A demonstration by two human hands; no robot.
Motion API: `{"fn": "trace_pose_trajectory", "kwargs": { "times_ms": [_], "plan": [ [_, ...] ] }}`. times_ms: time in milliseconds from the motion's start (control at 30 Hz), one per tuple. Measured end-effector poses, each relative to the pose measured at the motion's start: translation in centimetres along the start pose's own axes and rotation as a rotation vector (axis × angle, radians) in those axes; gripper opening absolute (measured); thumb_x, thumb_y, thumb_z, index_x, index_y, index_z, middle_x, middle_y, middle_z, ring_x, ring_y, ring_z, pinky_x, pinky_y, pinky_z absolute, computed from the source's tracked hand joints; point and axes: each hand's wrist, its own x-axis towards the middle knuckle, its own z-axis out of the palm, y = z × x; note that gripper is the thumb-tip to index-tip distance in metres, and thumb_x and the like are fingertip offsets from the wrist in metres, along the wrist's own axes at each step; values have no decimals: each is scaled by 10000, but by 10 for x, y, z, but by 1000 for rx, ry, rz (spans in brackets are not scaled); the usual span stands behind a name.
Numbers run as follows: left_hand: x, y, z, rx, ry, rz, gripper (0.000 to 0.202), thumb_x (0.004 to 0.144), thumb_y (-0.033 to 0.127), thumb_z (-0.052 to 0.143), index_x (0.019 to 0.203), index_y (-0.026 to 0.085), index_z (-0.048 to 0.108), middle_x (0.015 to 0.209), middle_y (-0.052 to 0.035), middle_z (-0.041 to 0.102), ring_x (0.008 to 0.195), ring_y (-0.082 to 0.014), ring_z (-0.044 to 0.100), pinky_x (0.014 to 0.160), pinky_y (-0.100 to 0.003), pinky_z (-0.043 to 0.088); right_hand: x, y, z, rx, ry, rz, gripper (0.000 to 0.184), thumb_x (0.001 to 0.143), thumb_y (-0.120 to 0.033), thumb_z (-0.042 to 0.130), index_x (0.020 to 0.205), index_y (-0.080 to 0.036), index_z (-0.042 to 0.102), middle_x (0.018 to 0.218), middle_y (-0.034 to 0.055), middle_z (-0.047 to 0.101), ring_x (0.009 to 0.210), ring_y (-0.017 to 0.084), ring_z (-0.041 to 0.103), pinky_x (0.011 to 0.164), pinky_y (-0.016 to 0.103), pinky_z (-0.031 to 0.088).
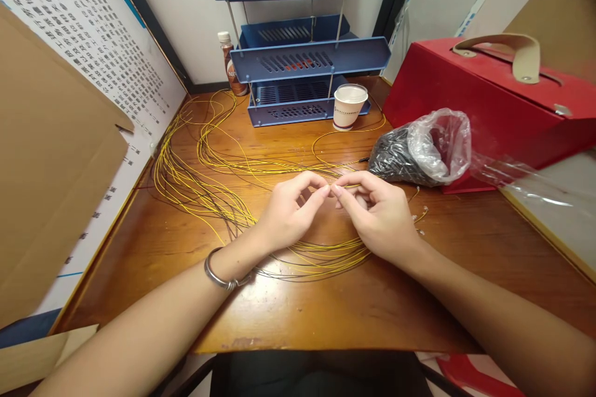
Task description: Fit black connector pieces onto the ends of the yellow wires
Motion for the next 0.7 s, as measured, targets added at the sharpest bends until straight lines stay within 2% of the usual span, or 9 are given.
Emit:
{"fn": "trace_pose_trajectory", "kwargs": {
  "times_ms": [100, 267, 367, 500, 700],
  "plan": [
    [1, 1, 0, -93, -68, -28, 174, 985, 310, 564, 929, 160, 633, 873, -44, 714, 718, -115, 645, 598, -219, 492, 0, -1, 1, 18, -6, 4, 122, 908, -276, 640, 924, -163, 683, 695, 25, 698, 545, 116, 590, 481, 242, 374],
    [2, 2, 2, -246, -82, -54, 235, 992, 364, 557, 868, 165, 578, 837, -35, 681, 735, -111, 633, 664, -232, 510, -1, 0, 1, 56, -25, 3, 107, 916, -263, 634, 928, -166, 677, 746, 41, 732, 577, 127, 631, 494, 244, 391],
    [2, 1, 3, -303, -88, -72, 267, 987, 395, 561, 843, 170, 552, 761, -18, 637, 714, -112, 607, 666, -238, 503, -2, 0, 1, 60, -35, -18, 127, 927, -283, 629, 931, -167, 682, 740, 36, 729, 522, 107, 581, 467, 242, 358],
    [1, -2, 2, -325, -101, -92, 293, 994, 398, 547, 811, 169, 547, 684, 5, 579, 629, -99, 546, 612, -231, 472, -2, -1, 0, 34, -43, -46, 128, 931, -277, 623, 912, -168, 688, 683, 10, 692, 442, 73, 443, 445, 240, 316],
    [1, 1, 0, -303, -112, -89, 361, 1014, 398, 499, 741, 167, 542, 636, 7, 563, 558, -87, 493, 552, -220, 437, -2, -1, 0, 14, -47, -66, 136, 932, -285, 620, 908, -175, 695, 646, -5, 644, 436, 69, 371, 440, 240, 296]
  ]
}}
